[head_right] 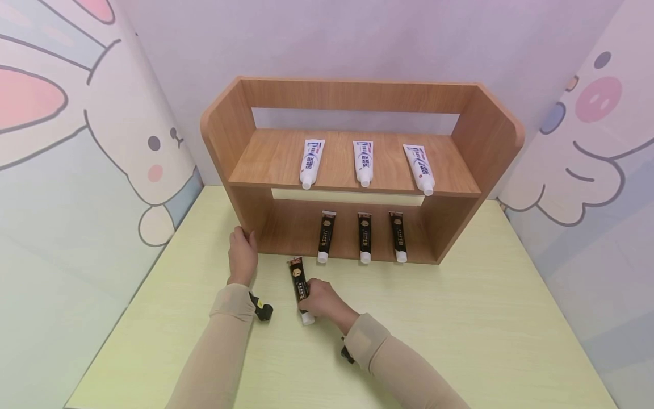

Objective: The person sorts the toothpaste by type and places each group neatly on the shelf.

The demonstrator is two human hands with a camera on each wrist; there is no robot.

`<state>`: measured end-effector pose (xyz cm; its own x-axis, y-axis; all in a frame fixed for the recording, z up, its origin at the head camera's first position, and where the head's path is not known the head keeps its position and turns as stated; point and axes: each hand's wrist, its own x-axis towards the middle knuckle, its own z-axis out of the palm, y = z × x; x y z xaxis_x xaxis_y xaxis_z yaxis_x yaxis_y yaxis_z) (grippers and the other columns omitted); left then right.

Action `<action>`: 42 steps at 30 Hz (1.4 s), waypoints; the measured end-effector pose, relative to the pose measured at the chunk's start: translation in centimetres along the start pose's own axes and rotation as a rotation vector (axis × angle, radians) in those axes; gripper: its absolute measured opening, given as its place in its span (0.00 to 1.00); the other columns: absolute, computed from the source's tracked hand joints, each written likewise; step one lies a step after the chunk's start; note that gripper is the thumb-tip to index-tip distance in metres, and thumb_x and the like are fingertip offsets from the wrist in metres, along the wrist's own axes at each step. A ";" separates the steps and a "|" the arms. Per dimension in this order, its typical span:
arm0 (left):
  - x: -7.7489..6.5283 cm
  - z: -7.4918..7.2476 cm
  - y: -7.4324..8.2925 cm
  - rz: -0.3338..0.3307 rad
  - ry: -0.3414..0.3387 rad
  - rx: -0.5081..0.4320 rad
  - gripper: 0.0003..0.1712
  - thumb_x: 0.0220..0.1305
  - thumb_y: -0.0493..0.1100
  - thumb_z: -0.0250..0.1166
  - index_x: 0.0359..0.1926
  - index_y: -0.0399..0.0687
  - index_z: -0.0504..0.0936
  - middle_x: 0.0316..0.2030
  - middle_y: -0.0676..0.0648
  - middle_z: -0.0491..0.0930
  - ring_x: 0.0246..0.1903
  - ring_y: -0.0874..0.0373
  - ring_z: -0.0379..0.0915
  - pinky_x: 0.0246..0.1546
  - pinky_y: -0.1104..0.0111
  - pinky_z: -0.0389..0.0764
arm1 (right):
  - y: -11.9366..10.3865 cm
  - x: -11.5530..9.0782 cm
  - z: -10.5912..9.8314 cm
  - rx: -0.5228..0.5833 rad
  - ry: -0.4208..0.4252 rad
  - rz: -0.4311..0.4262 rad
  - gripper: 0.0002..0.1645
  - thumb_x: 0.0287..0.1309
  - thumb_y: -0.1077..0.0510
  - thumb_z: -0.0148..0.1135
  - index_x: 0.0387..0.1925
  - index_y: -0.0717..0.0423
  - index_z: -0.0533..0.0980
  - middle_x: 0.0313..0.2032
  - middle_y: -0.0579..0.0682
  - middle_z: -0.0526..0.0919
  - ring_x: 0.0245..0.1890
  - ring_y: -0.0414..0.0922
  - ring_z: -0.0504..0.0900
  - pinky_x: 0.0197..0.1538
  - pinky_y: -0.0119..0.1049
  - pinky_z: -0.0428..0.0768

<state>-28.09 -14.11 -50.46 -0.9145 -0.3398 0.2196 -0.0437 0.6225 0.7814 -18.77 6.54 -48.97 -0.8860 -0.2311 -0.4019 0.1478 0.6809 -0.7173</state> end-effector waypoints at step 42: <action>-0.1 -0.3 0.1 -0.004 -0.002 0.007 0.16 0.75 0.45 0.54 0.52 0.36 0.66 0.42 0.37 0.68 0.42 0.40 0.74 0.40 0.51 0.78 | -2.5 1.9 -1.2 0.107 0.057 -0.033 0.34 0.55 0.62 0.67 0.62 0.68 0.68 0.37 0.55 0.81 0.33 0.46 0.80 0.34 0.39 0.79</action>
<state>-27.85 -14.24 -50.21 -0.9152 -0.3405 0.2155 -0.0497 0.6262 0.7781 -21.33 5.25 -47.29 -0.9145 -0.2099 -0.3459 0.1615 0.5946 -0.7877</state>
